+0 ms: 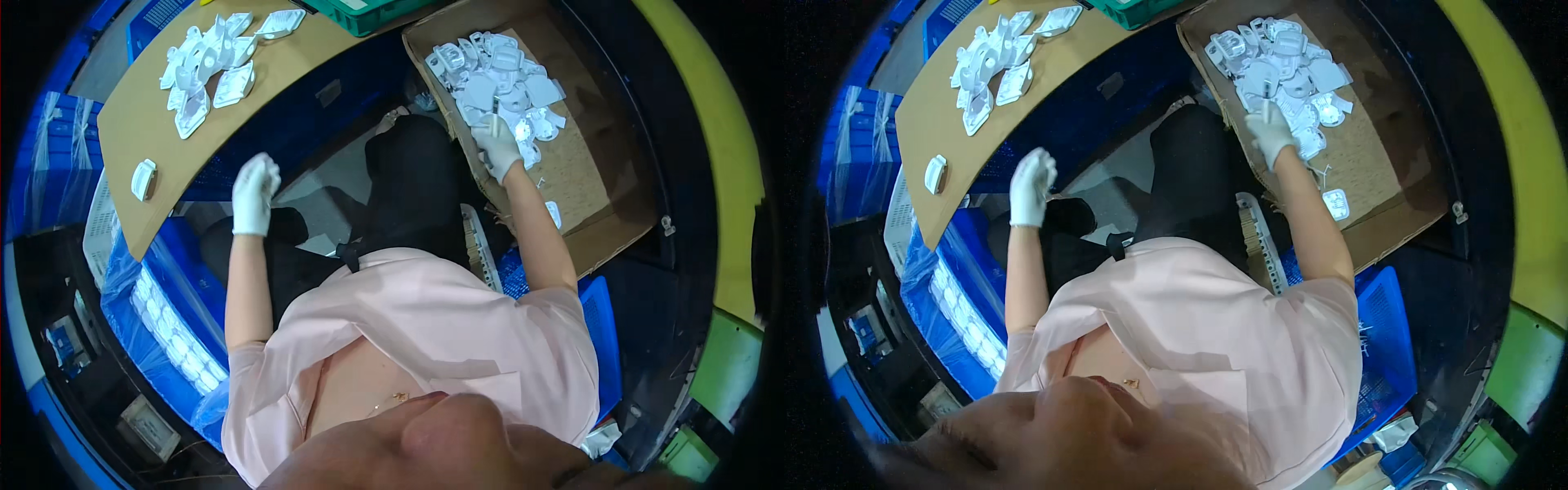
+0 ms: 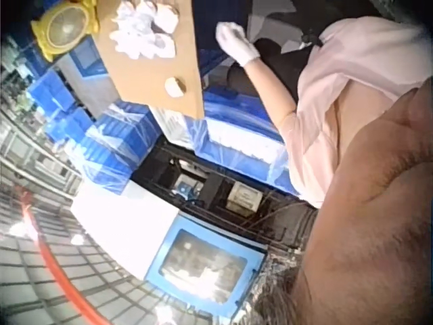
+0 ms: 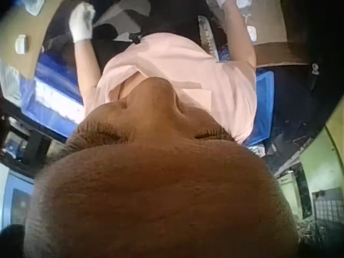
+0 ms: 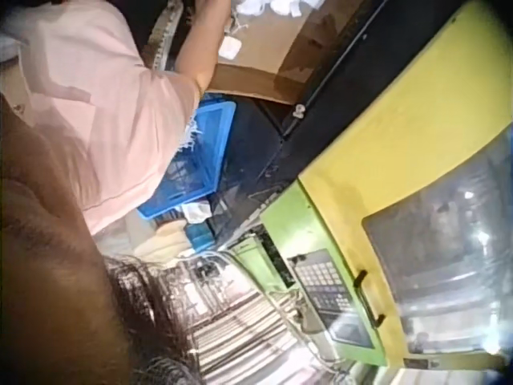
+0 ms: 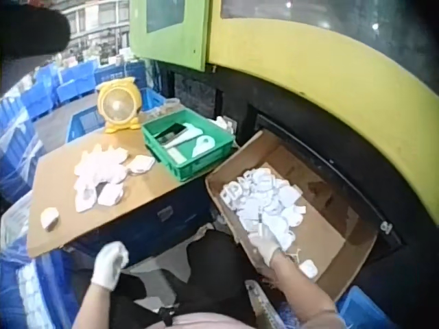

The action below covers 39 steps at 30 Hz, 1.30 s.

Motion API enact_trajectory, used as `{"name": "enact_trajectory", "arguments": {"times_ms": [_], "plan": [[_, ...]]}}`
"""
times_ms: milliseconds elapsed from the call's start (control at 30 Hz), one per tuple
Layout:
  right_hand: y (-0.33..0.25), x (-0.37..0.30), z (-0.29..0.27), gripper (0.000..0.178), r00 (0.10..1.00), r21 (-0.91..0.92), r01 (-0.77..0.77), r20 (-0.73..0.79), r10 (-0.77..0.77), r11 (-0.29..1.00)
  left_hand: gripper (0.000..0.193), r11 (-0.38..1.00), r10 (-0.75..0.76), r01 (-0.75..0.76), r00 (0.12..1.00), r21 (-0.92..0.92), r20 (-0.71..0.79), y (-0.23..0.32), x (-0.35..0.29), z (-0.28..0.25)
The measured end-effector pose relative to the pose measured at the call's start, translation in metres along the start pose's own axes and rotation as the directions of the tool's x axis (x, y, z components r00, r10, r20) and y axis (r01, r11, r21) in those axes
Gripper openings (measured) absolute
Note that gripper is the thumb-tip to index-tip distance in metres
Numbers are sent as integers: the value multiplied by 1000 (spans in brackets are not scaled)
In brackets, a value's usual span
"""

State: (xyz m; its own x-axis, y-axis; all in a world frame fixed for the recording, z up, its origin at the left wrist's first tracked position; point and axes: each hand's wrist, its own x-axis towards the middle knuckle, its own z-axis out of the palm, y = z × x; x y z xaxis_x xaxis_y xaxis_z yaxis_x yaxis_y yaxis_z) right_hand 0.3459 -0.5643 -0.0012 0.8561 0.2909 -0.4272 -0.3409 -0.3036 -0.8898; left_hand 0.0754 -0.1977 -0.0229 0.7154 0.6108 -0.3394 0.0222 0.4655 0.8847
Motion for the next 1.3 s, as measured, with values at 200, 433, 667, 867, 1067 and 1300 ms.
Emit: {"name": "enact_trajectory", "arguments": {"times_ms": [200,433,667,867,1067,1300], "plan": [[83,156,-46,48,983,80,57,-177,-42,995,30,980,-199,198,978,-18,-61,-37,-54,-8],[89,199,-38,57,998,-40,31,-45,-32,999,29,979,-199,193,975,-67,-102,-29,-70,-15],[89,176,-42,51,937,-54,306,-160,-311,951,31,977,-210,210,978,39,9,-34,-59,14],[77,156,-38,45,936,-419,238,-144,-323,876,31,968,-156,112,969,224,192,-28,-50,50],[78,172,-14,36,760,-817,76,-323,-563,572,29,947,-211,159,964,281,165,-42,-57,37],[23,134,-6,31,676,-869,191,-221,-703,456,35,938,-149,119,986,326,68,-37,-80,31]]}}
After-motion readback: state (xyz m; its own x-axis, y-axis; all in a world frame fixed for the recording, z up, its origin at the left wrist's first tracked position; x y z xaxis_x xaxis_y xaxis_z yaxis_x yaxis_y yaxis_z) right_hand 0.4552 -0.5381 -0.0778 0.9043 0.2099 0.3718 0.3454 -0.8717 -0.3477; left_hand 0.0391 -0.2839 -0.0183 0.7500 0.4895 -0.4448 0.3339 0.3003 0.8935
